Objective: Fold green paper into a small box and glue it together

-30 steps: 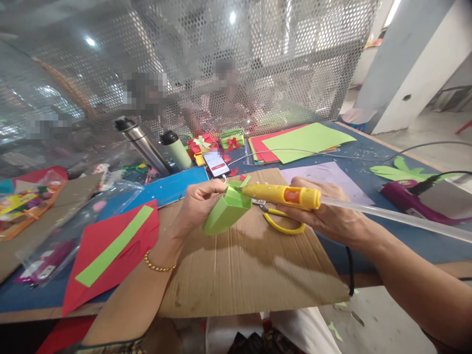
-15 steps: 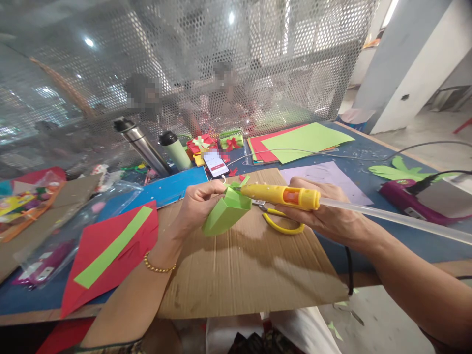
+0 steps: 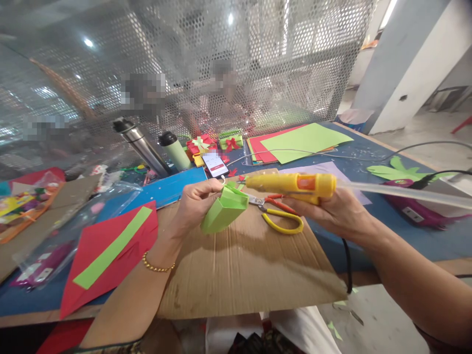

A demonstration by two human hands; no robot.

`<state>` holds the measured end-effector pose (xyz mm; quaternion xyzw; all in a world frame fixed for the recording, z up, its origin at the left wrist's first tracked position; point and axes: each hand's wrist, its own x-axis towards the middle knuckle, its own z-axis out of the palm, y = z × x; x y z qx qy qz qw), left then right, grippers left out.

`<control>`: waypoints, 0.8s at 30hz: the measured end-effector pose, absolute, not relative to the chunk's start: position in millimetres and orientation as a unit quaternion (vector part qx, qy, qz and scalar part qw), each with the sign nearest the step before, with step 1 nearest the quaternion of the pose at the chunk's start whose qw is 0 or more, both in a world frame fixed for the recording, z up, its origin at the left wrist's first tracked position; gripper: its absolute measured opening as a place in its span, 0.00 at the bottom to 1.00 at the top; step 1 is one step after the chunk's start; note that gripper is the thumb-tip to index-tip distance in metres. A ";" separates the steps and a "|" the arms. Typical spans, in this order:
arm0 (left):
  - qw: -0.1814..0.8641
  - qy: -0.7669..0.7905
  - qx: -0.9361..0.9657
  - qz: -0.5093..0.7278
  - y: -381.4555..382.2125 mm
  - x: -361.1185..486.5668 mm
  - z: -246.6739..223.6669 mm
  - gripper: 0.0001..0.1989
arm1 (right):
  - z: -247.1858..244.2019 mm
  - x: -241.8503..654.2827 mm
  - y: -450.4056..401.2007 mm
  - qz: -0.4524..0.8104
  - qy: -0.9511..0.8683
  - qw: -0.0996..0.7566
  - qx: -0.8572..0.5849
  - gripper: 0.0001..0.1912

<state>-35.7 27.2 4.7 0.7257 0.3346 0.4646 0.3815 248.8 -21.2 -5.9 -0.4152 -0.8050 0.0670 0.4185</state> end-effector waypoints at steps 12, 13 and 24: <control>0.414 0.341 0.713 0.451 28.8 -33.1 7.5 0.13 | 7.0 318.8 29.0 0.129 -0.602 0.529 -0.584 0.22; 0.420 0.337 0.712 0.451 29.0 -32.0 8.1 0.13 | 6.9 320.8 30.2 0.172 -0.581 0.542 -0.582 0.22; 0.453 0.322 0.706 0.438 21.0 -24.1 10.1 0.16 | -23.9 294.5 40.7 0.358 -0.382 0.573 -0.631 0.12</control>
